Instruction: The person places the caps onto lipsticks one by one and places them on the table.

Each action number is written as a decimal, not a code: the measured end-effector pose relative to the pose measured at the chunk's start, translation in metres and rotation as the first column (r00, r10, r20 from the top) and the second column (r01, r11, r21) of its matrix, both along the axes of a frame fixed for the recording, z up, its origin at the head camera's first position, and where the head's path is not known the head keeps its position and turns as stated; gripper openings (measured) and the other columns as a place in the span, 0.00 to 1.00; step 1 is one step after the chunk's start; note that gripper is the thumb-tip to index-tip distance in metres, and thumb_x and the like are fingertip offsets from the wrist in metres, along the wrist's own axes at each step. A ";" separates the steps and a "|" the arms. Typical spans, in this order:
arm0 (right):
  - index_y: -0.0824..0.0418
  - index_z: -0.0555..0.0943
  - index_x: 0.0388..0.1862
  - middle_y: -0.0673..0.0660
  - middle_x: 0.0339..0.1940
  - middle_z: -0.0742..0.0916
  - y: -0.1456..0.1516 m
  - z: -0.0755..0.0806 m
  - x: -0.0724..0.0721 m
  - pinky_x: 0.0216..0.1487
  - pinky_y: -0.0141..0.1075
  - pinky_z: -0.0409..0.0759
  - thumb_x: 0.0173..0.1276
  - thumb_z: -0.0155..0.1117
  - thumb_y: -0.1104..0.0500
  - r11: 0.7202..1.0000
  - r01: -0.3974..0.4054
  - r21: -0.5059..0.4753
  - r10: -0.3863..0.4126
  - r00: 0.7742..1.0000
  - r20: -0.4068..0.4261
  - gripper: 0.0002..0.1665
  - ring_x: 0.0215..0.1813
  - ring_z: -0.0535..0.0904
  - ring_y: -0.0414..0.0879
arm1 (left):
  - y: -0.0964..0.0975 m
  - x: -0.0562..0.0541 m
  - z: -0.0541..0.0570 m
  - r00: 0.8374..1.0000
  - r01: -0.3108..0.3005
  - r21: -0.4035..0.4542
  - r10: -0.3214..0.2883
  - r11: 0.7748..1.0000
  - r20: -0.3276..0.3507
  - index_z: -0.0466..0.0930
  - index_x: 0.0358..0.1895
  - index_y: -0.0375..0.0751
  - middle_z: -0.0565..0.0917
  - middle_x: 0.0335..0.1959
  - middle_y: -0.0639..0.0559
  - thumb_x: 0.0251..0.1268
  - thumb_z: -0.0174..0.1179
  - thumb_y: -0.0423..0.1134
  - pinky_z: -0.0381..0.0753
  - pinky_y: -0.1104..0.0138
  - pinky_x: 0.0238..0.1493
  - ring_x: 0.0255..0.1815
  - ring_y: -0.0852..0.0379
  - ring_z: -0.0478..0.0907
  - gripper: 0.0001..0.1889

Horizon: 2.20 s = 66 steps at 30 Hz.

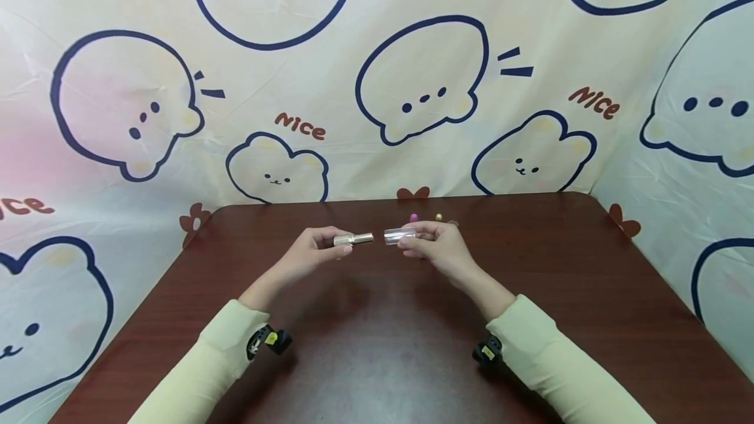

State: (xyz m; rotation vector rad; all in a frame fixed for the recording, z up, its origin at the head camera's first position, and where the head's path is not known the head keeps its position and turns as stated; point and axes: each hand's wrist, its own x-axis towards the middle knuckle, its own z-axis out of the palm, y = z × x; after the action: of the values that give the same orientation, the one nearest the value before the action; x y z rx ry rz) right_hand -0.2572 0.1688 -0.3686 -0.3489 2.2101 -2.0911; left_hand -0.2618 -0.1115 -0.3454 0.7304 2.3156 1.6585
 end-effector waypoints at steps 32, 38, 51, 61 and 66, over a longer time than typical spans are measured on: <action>0.69 0.81 0.53 0.62 0.45 0.87 -0.024 -0.003 0.002 0.47 0.46 0.80 0.63 0.71 0.59 0.999 -0.047 -0.017 0.047 0.999 0.007 0.22 0.46 0.84 0.58 | 0.015 -0.014 -0.026 0.993 0.074 0.053 -0.069 0.996 -0.097 0.85 0.49 0.39 0.82 0.40 0.48 0.65 0.65 0.40 0.77 0.51 0.39 0.36 0.51 0.74 0.13; 0.70 0.80 0.54 0.62 0.45 0.87 -0.026 -0.005 0.001 0.45 0.43 0.81 0.63 0.70 0.60 0.998 -0.057 -0.030 0.057 0.998 0.017 0.22 0.43 0.86 0.51 | 0.015 -0.014 -0.027 0.993 0.071 0.056 -0.066 0.996 -0.093 0.85 0.50 0.38 0.82 0.41 0.47 0.65 0.65 0.39 0.77 0.62 0.36 0.37 0.51 0.74 0.13; 0.68 0.81 0.53 0.62 0.45 0.87 -0.027 -0.008 0.002 0.47 0.42 0.80 0.63 0.71 0.58 0.995 -0.074 -0.063 0.079 0.994 0.070 0.22 0.47 0.85 0.56 | 0.017 -0.014 -0.028 0.997 0.043 0.036 -0.041 0.998 -0.058 0.83 0.52 0.35 0.82 0.42 0.48 0.65 0.64 0.36 0.77 0.55 0.41 0.38 0.52 0.75 0.14; 0.69 0.80 0.53 0.63 0.44 0.87 -0.029 -0.007 0.002 0.49 0.45 0.79 0.63 0.70 0.59 0.996 -0.080 -0.047 0.083 0.993 0.080 0.22 0.48 0.83 0.61 | 0.019 0.006 -0.004 0.996 0.059 0.039 -0.056 0.997 -0.063 0.83 0.50 0.28 0.82 0.39 0.47 0.65 0.62 0.31 0.78 0.56 0.40 0.37 0.54 0.74 0.13; 0.71 0.80 0.53 0.63 0.44 0.87 -0.031 -0.009 0.002 0.48 0.44 0.80 0.63 0.70 0.60 0.996 -0.079 -0.051 0.083 0.993 0.084 0.22 0.48 0.83 0.62 | 0.020 0.008 -0.005 0.997 0.064 0.051 -0.061 0.997 -0.056 0.83 0.50 0.28 0.82 0.39 0.46 0.65 0.62 0.30 0.76 0.53 0.41 0.39 0.47 0.73 0.12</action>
State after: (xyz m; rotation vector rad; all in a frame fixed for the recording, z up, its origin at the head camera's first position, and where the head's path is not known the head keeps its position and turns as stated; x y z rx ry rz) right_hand -0.2552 0.1381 -0.3781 -0.3393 2.0668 -2.0789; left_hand -0.2541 -0.0913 -0.3506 0.8599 2.2677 1.6987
